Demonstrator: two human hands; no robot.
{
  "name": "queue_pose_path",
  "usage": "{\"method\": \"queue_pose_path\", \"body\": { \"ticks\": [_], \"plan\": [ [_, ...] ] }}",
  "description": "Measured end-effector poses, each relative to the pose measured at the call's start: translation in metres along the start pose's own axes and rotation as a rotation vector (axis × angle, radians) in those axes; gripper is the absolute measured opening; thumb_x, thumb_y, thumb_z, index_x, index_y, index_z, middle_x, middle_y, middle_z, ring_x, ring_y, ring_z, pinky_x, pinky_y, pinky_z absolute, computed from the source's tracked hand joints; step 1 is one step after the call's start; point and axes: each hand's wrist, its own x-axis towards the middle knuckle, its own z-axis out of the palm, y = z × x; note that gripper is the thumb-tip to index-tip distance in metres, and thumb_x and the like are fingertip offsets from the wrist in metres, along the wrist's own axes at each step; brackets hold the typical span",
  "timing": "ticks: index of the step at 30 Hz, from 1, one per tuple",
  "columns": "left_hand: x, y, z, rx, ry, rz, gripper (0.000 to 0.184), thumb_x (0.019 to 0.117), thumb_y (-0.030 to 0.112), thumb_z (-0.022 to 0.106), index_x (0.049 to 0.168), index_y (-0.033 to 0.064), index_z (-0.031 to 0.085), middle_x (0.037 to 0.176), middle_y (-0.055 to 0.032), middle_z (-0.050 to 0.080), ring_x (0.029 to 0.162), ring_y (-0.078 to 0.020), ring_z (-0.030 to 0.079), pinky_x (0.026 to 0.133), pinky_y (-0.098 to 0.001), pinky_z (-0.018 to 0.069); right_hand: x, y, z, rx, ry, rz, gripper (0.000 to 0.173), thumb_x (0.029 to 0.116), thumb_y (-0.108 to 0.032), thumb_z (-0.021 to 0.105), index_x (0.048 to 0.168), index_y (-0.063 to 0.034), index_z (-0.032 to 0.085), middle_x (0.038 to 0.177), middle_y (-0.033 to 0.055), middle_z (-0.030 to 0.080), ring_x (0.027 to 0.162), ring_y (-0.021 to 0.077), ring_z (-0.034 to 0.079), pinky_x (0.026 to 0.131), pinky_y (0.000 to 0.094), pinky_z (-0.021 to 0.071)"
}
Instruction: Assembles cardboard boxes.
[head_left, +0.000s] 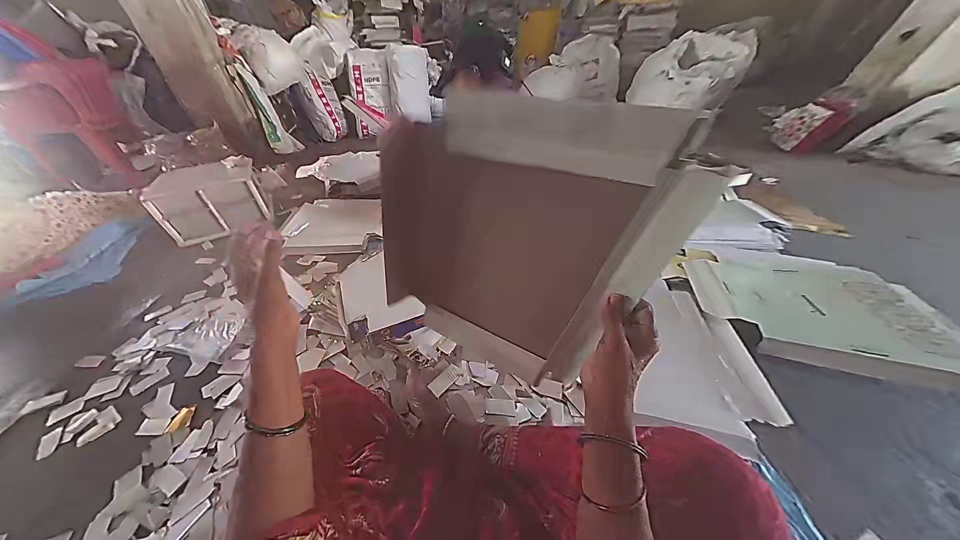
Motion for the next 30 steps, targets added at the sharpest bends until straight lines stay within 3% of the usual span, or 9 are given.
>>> {"method": "queue_pose_path", "body": {
  "ticks": [3, 6, 11, 17, 22, 25, 26, 28, 30],
  "plan": [
    [-0.022, -0.05, 0.015, -0.004, -0.18, -0.153, 0.069, 0.1016, 0.043, 0.059, 0.159, 0.0182, 0.029, 0.158, -0.0038, 0.044, 0.14, -0.0195, 0.047, 0.11, -0.0453, 0.0447, -0.003, 0.001, 0.008, 0.179, 0.062, 0.197, 0.032, 0.1049, -0.012, 0.054, 0.133, 0.003, 0.05, 0.116, 0.0062, 0.064, 0.106, 0.0095, 0.065, 0.096, 0.0304, 0.0561],
    [-0.047, -0.084, 0.034, -0.075, -0.37, -0.298, 0.063, 0.1055, 0.042, 0.048, 0.16, 0.0171, 0.03, 0.162, -0.0056, 0.038, 0.146, -0.0218, 0.04, 0.116, -0.0497, 0.039, -0.013, 0.002, 0.02, 0.197, 0.09, 0.29, 0.032, 0.106, -0.014, 0.052, 0.135, 0.0003, 0.051, 0.117, 0.0054, 0.065, 0.107, 0.0102, 0.065, 0.096, 0.032, 0.0567],
    [-0.077, -0.12, 0.044, -0.358, -0.349, -0.732, 0.06, 0.1114, 0.045, 0.016, 0.154, 0.0081, 0.036, 0.147, -0.0122, 0.053, 0.125, -0.0191, 0.057, 0.098, -0.039, 0.0503, -0.03, 0.016, 0.038, 0.213, 0.035, 0.434, 0.036, 0.1076, -0.017, 0.049, 0.141, -0.0031, 0.045, 0.127, 0.0048, 0.061, 0.114, 0.0095, 0.062, 0.1, 0.0316, 0.0542],
    [-0.084, -0.118, 0.052, -0.488, -0.327, -0.842, 0.064, 0.1111, 0.047, 0.009, 0.148, 0.006, 0.04, 0.129, -0.0099, 0.064, 0.109, -0.0184, 0.066, 0.089, -0.0389, 0.0558, -0.048, 0.054, 0.082, 0.431, 0.027, 0.639, 0.026, 0.1105, -0.019, 0.04, 0.136, -0.0161, 0.043, 0.115, -0.0002, 0.063, 0.105, 0.0103, 0.066, 0.092, 0.0349, 0.0583],
    [-0.092, -0.127, 0.05, -0.579, -0.14, -0.816, 0.064, 0.1107, 0.049, 0.009, 0.133, 0.0052, 0.05, 0.103, -0.0062, 0.068, 0.087, -0.014, 0.068, 0.074, -0.0327, 0.057, -0.065, 0.061, 0.12, 0.394, -0.124, 0.56, 0.026, 0.1109, -0.02, 0.036, 0.135, -0.0111, 0.042, 0.111, -0.0063, 0.061, 0.101, 0.0011, 0.063, 0.09, 0.025, 0.0549],
    [-0.087, -0.138, 0.042, -0.639, -0.141, -0.791, 0.077, 0.1072, 0.057, 0.002, 0.147, 0.0046, 0.042, 0.121, -0.0114, 0.066, 0.103, -0.0193, 0.065, 0.087, -0.0399, 0.0544, -0.075, 0.029, 0.139, 0.339, -0.329, 0.702, 0.042, 0.1104, -0.011, 0.021, 0.148, 0.0075, 0.023, 0.13, 0.0089, 0.053, 0.12, 0.0049, 0.056, 0.107, 0.0247, 0.0453],
    [-0.088, -0.141, 0.043, -0.638, -0.155, -0.782, 0.074, 0.1078, 0.056, 0.005, 0.147, 0.0061, 0.043, 0.122, -0.0104, 0.066, 0.105, -0.0184, 0.066, 0.089, -0.0395, 0.0546, -0.083, 0.023, 0.146, 0.276, -0.32, 0.808, 0.041, 0.1093, -0.007, 0.024, 0.145, 0.01, 0.034, 0.128, 0.0115, 0.061, 0.117, 0.0058, 0.061, 0.105, 0.024, 0.0478],
    [-0.096, -0.145, 0.048, -0.579, -0.131, -0.759, 0.056, 0.1113, 0.046, 0.026, 0.145, 0.0061, 0.045, 0.123, -0.0108, 0.066, 0.107, -0.0179, 0.066, 0.092, -0.0393, 0.0558, -0.092, 0.077, 0.118, 0.422, -0.534, 0.737, 0.039, 0.1111, -0.013, 0.023, 0.144, 0.0068, 0.027, 0.133, 0.0121, 0.057, 0.122, 0.0091, 0.058, 0.105, 0.0269, 0.0496],
    [-0.101, -0.151, 0.053, -0.494, -0.077, -0.73, 0.047, 0.1096, 0.031, 0.043, 0.146, 0.0023, 0.044, 0.125, -0.0151, 0.063, 0.108, -0.0202, 0.065, 0.093, -0.0415, 0.0556, -0.096, 0.107, 0.104, 0.514, -0.261, 0.728, 0.03, 0.1102, -0.017, 0.039, 0.139, -0.0129, 0.036, 0.117, -0.0024, 0.064, 0.106, 0.0049, 0.067, 0.089, 0.0274, 0.0594]
  ]
}}
